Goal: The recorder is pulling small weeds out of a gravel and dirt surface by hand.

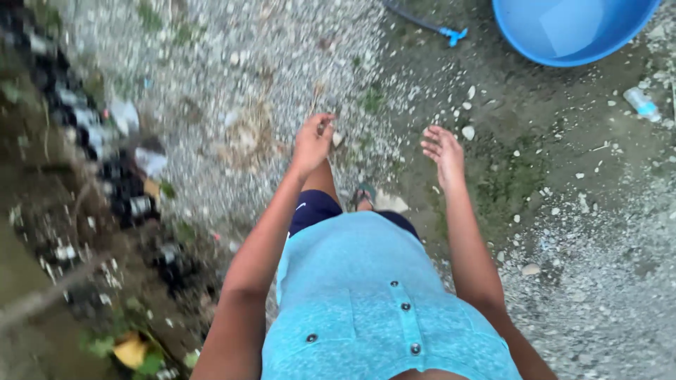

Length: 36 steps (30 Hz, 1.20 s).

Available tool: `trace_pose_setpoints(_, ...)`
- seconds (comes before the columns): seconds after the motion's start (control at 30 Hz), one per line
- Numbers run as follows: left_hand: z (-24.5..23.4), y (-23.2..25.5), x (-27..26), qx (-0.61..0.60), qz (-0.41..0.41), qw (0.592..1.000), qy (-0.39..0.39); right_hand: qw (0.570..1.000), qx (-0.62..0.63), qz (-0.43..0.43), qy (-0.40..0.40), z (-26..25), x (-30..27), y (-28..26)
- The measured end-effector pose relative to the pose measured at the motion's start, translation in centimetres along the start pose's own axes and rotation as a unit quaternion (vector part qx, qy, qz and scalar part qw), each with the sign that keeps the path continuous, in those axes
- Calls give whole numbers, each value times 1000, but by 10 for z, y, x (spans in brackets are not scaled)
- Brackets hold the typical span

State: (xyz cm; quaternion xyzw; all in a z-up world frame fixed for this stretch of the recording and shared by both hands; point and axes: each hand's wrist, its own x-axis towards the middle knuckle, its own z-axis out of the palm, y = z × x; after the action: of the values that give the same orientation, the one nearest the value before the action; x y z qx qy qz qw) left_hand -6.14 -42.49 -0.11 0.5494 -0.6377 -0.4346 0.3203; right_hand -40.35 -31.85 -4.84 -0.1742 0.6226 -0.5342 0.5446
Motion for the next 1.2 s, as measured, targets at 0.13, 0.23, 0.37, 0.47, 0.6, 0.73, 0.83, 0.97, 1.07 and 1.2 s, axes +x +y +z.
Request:
trace_pose_setpoints(0.13, 1, -40, 125, 15, 66, 996, -59, 996, 61, -7, 66, 24, 65, -15)
trace_pose_setpoints(0.23, 1, -55, 235, 9, 52, 991, -126, 986, 105, -14, 129, 46, 117, -27)
trace_pose_setpoints(0.37, -32, -56, 389, 57, 158, 967, -190, 965, 145, -43, 214, 110, 183, -35)
trace_pose_setpoints(0.47, -50, -27, 458, 63, 183, 957, -216, 955, 135, -26, 261, 146, 209, -69)
trace_pose_setpoints(0.6, -65, -8, 543, 76, 95, 956, -267, 959, 100, -18, 265, 193, 257, -101)
trace_pose_setpoints(0.73, -43, -22, 602, 65, 104, 950, -286, 957, 108, -34, 266, 212, 312, -109)
trace_pose_setpoints(0.83, -22, -30, 646, 65, 172, 944, -273, 954, 130, -21, 271, 228, 362, -133)
trace_pose_setpoints(0.97, 14, -7, 685, 113, 162, 928, -317, 951, 97, -34, 293, 214, 411, -173)
trace_pose_setpoints(1.07, 7, 39, 741, 182, 161, 910, -336, 941, 126, -55, 309, 225, 457, -190)
trace_pose_setpoints(1.2, 28, 59, 798, 162, 222, 897, -345, 934, 129, -68, 327, 227, 487, -209)
